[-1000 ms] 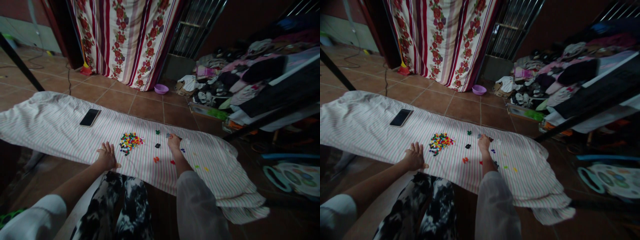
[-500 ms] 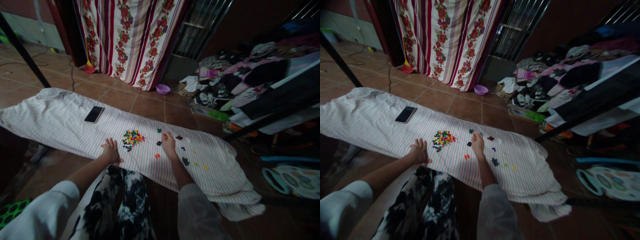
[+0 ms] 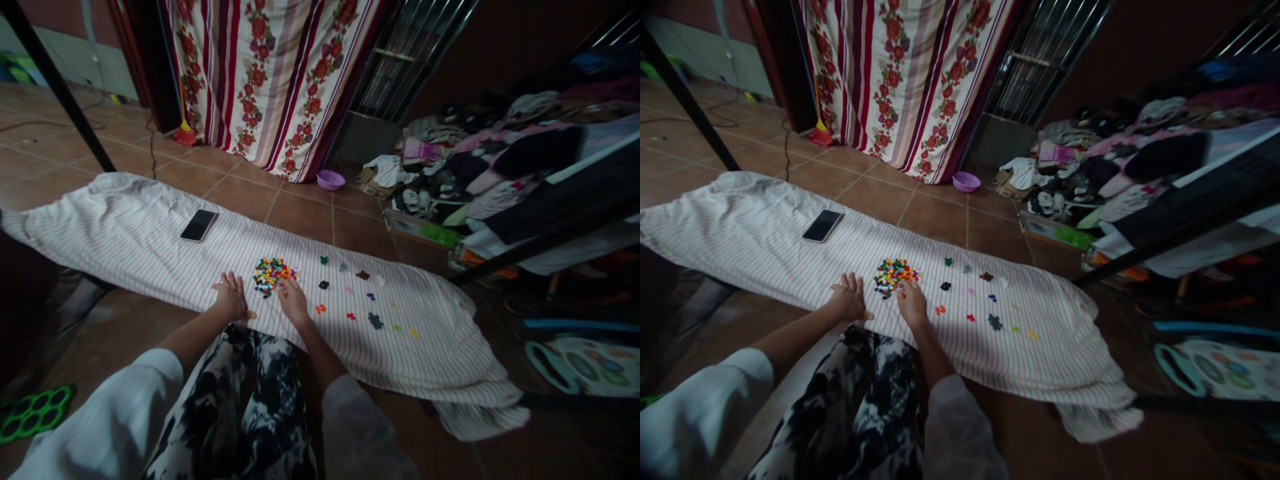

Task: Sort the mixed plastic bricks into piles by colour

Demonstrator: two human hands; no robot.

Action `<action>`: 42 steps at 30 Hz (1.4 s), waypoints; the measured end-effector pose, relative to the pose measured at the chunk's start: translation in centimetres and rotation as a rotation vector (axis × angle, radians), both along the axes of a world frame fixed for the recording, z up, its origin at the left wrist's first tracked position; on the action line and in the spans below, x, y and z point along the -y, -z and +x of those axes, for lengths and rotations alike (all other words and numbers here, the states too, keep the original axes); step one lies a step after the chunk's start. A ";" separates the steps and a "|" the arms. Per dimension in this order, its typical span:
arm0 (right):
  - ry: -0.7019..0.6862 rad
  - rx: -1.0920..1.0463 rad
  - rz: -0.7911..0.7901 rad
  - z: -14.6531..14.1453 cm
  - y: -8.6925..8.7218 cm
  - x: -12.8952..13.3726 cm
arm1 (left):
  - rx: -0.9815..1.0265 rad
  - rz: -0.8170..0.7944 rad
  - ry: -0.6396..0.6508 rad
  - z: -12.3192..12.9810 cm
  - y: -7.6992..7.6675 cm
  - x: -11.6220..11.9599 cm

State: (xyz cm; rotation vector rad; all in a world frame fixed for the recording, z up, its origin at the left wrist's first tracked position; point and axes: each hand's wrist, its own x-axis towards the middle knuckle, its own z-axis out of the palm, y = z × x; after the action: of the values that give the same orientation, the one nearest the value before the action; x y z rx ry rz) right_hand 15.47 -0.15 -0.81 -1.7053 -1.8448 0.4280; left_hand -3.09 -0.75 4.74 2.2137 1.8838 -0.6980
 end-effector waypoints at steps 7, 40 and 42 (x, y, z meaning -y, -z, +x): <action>0.018 0.085 0.013 -0.6 -0.1 0.6 | -0.017 0.000 0.001 0.0 0.1 0.1; 0.086 -0.052 0.086 -0.9 0.4 2.3 | 0.030 -0.058 -0.084 0.3 -0.5 -0.3; 0.085 -0.038 0.090 -0.9 0.5 2.3 | 0.019 -0.066 -0.088 0.5 -0.8 -0.2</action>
State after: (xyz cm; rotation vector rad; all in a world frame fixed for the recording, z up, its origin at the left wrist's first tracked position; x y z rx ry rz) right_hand 14.58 -2.49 -1.31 -1.6963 -1.7315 0.3352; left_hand -2.62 -0.53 5.55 2.0776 1.9073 -0.7106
